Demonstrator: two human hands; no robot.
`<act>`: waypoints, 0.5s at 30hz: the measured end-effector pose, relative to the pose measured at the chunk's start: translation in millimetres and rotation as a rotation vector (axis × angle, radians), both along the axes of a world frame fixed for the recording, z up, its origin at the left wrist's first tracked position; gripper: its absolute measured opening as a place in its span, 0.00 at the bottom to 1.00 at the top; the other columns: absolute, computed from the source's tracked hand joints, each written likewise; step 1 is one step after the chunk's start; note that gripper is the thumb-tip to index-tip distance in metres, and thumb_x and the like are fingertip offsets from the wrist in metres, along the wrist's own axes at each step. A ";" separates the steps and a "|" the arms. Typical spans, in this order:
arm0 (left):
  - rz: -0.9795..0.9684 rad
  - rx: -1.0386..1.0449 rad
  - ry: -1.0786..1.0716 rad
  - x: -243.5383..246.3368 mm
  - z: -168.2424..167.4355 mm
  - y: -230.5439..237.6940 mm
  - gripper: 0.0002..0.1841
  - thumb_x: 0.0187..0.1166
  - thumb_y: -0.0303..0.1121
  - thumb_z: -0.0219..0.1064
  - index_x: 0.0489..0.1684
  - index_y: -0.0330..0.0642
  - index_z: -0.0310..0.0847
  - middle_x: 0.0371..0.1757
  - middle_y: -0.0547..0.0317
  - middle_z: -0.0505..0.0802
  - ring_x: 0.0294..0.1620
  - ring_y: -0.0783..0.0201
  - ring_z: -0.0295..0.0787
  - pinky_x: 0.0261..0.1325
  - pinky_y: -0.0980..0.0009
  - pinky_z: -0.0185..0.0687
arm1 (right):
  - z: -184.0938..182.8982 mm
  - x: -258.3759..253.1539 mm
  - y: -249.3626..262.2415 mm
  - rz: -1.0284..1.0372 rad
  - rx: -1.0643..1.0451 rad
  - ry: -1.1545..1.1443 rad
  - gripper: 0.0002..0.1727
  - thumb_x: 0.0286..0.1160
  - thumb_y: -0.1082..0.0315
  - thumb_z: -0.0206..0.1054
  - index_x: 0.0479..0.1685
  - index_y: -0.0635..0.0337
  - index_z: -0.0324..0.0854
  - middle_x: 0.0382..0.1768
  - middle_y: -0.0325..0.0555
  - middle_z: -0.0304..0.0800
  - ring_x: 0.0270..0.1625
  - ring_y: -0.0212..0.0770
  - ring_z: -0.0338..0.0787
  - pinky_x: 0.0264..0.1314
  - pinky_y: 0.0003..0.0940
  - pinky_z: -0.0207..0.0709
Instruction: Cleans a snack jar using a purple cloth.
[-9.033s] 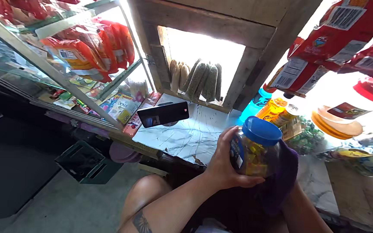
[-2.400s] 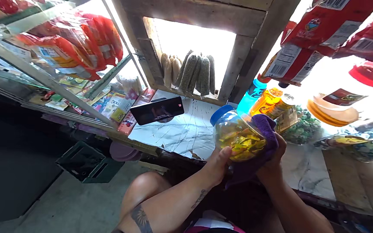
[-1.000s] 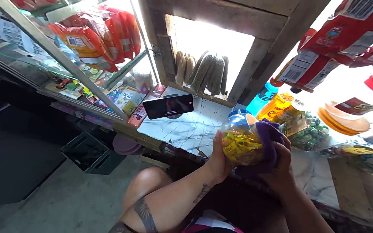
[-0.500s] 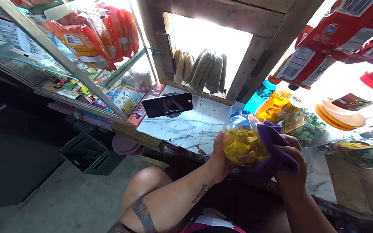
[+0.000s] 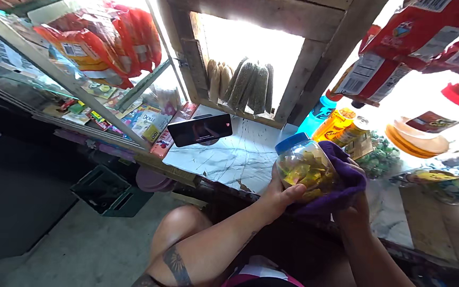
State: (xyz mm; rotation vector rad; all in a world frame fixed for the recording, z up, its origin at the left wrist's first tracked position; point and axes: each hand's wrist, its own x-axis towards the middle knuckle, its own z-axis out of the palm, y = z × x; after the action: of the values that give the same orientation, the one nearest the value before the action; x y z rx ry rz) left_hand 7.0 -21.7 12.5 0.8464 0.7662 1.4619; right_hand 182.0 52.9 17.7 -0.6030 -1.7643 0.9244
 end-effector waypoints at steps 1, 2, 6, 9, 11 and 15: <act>0.010 -0.005 0.002 0.4 -0.2 1.2 0.73 0.58 0.71 0.75 0.86 0.26 0.24 0.69 0.53 0.82 0.65 0.76 0.84 0.70 0.75 0.82 | 0.9 -1.4 -1.3 -0.030 0.049 -0.050 0.39 0.64 0.42 0.77 0.77 0.41 0.69 0.81 0.31 0.68 0.83 0.26 0.67 0.84 0.28 0.66; 0.022 -0.008 0.003 0.6 -1.1 2.5 0.73 0.58 0.70 0.76 0.86 0.26 0.23 0.70 0.52 0.81 0.66 0.76 0.84 0.70 0.75 0.82 | 0.7 -2.8 -2.2 -0.058 0.092 -0.092 0.44 0.63 0.42 0.78 0.79 0.46 0.65 0.82 0.36 0.66 0.84 0.25 0.64 0.85 0.26 0.63; 0.067 -0.020 0.018 0.9 -4.1 7.2 0.73 0.57 0.70 0.77 0.86 0.28 0.25 0.70 0.51 0.80 0.66 0.76 0.84 0.70 0.75 0.82 | -4.8 -7.0 -4.6 -0.129 0.156 -0.158 0.52 0.57 0.41 0.82 0.82 0.48 0.58 0.85 0.43 0.59 0.88 0.25 0.58 0.88 0.25 0.56; 0.076 -0.020 0.007 0.3 -4.8 9.2 0.72 0.57 0.71 0.75 0.86 0.28 0.26 0.68 0.52 0.82 0.64 0.76 0.85 0.69 0.74 0.83 | -6.7 -12.4 -5.6 -0.181 0.235 -0.200 0.54 0.55 0.40 0.83 0.83 0.45 0.55 0.86 0.47 0.56 0.89 0.29 0.56 0.90 0.28 0.53; 0.086 -0.038 -0.006 0.1 -5.1 10.6 0.72 0.57 0.71 0.76 0.86 0.28 0.27 0.67 0.52 0.83 0.63 0.75 0.86 0.68 0.74 0.84 | -11.5 -16.0 -4.7 -0.209 0.289 -0.215 0.56 0.55 0.41 0.83 0.85 0.42 0.52 0.86 0.49 0.55 0.89 0.32 0.56 0.90 0.31 0.52; 0.097 -0.011 -0.027 -0.4 -11.7 11.9 0.72 0.58 0.74 0.72 0.86 0.26 0.26 0.65 0.52 0.84 0.63 0.72 0.87 0.68 0.71 0.84 | -19.5 -19.4 -3.3 -0.242 0.375 -0.234 0.53 0.57 0.42 0.83 0.84 0.35 0.52 0.87 0.44 0.53 0.90 0.32 0.54 0.92 0.33 0.50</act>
State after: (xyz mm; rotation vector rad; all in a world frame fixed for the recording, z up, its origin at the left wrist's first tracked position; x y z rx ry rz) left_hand 6.6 -9.8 0.8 0.7891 0.8040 1.5499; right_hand 162.7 49.6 -1.8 -0.6780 -1.9565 0.3535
